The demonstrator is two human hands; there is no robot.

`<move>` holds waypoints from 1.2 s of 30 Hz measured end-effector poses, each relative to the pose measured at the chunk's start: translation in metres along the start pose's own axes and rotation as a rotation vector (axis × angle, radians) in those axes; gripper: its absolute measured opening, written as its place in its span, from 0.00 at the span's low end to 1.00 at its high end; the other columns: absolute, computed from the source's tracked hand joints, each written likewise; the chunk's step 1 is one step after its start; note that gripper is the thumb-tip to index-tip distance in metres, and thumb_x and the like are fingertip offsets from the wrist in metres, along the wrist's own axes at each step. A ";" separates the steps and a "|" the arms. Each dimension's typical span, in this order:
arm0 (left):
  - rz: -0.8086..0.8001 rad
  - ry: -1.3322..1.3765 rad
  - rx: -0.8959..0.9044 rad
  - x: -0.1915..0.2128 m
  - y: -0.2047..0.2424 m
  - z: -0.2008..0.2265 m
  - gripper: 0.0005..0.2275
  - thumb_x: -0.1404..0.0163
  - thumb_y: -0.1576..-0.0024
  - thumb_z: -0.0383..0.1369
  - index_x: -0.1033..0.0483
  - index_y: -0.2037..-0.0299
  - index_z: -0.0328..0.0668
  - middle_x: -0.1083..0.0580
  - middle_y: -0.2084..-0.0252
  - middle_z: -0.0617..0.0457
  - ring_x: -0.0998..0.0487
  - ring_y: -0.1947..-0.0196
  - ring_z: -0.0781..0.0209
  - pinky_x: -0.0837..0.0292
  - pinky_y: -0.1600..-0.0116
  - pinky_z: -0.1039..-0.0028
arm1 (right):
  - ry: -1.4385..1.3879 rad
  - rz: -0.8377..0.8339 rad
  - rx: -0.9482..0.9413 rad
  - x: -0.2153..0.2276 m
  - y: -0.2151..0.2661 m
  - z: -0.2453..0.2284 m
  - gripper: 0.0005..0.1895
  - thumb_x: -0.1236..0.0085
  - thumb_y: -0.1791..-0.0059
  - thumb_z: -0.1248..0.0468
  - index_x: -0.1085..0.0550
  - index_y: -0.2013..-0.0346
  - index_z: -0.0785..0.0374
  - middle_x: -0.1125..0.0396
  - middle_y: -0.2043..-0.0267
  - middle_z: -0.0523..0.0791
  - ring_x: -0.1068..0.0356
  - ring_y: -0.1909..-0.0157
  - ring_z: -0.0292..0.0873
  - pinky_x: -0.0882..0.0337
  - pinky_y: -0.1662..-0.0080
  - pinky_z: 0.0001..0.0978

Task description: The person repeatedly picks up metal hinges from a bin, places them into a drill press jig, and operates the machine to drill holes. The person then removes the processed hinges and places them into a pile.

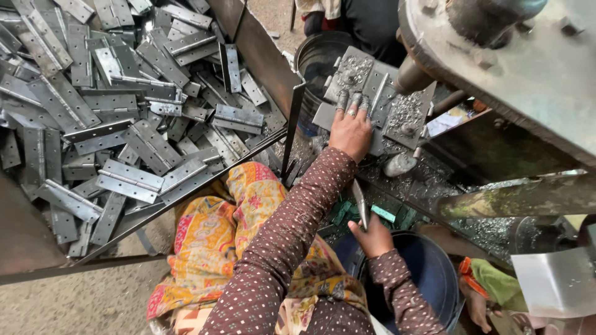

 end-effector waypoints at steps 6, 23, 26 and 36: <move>-0.082 0.039 0.025 -0.009 -0.006 0.001 0.11 0.53 0.44 0.30 0.19 0.57 0.37 0.26 0.46 0.45 0.30 0.37 0.48 0.39 0.35 0.50 | 0.012 0.250 -0.033 -0.066 -0.012 0.014 0.21 0.41 0.52 0.49 0.31 0.55 0.61 0.27 0.71 0.56 0.26 0.67 0.63 0.28 0.66 0.53; -0.204 0.012 -0.010 -0.031 -0.050 -0.020 0.07 0.50 0.43 0.32 0.17 0.64 0.43 0.24 0.47 0.46 0.30 0.36 0.50 0.42 0.32 0.47 | 0.033 0.226 0.025 -0.024 -0.005 -0.018 0.20 0.41 0.52 0.47 0.28 0.61 0.61 0.26 0.70 0.52 0.25 0.67 0.60 0.28 0.66 0.50; -0.282 0.053 0.009 -0.040 -0.039 -0.017 0.08 0.52 0.39 0.32 0.18 0.60 0.44 0.24 0.45 0.47 0.27 0.39 0.52 0.41 0.30 0.48 | -0.014 0.179 0.011 -0.038 0.005 -0.009 0.20 0.41 0.52 0.49 0.29 0.60 0.63 0.26 0.70 0.53 0.25 0.68 0.60 0.28 0.66 0.51; -0.184 -0.110 -0.045 -0.063 -0.042 -0.022 0.05 0.47 0.42 0.32 0.18 0.61 0.48 0.26 0.40 0.49 0.32 0.35 0.53 0.41 0.32 0.48 | 0.090 -0.001 -0.045 -0.008 -0.005 -0.005 0.23 0.42 0.51 0.46 0.31 0.59 0.63 0.27 0.73 0.54 0.25 0.71 0.58 0.27 0.67 0.49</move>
Point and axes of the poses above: each hand's wrist, its own y-axis away from the middle knuckle, its own x-axis out of the back of the hand, z = x × y, the point moved 9 cm from there along -y, towards the middle knuckle
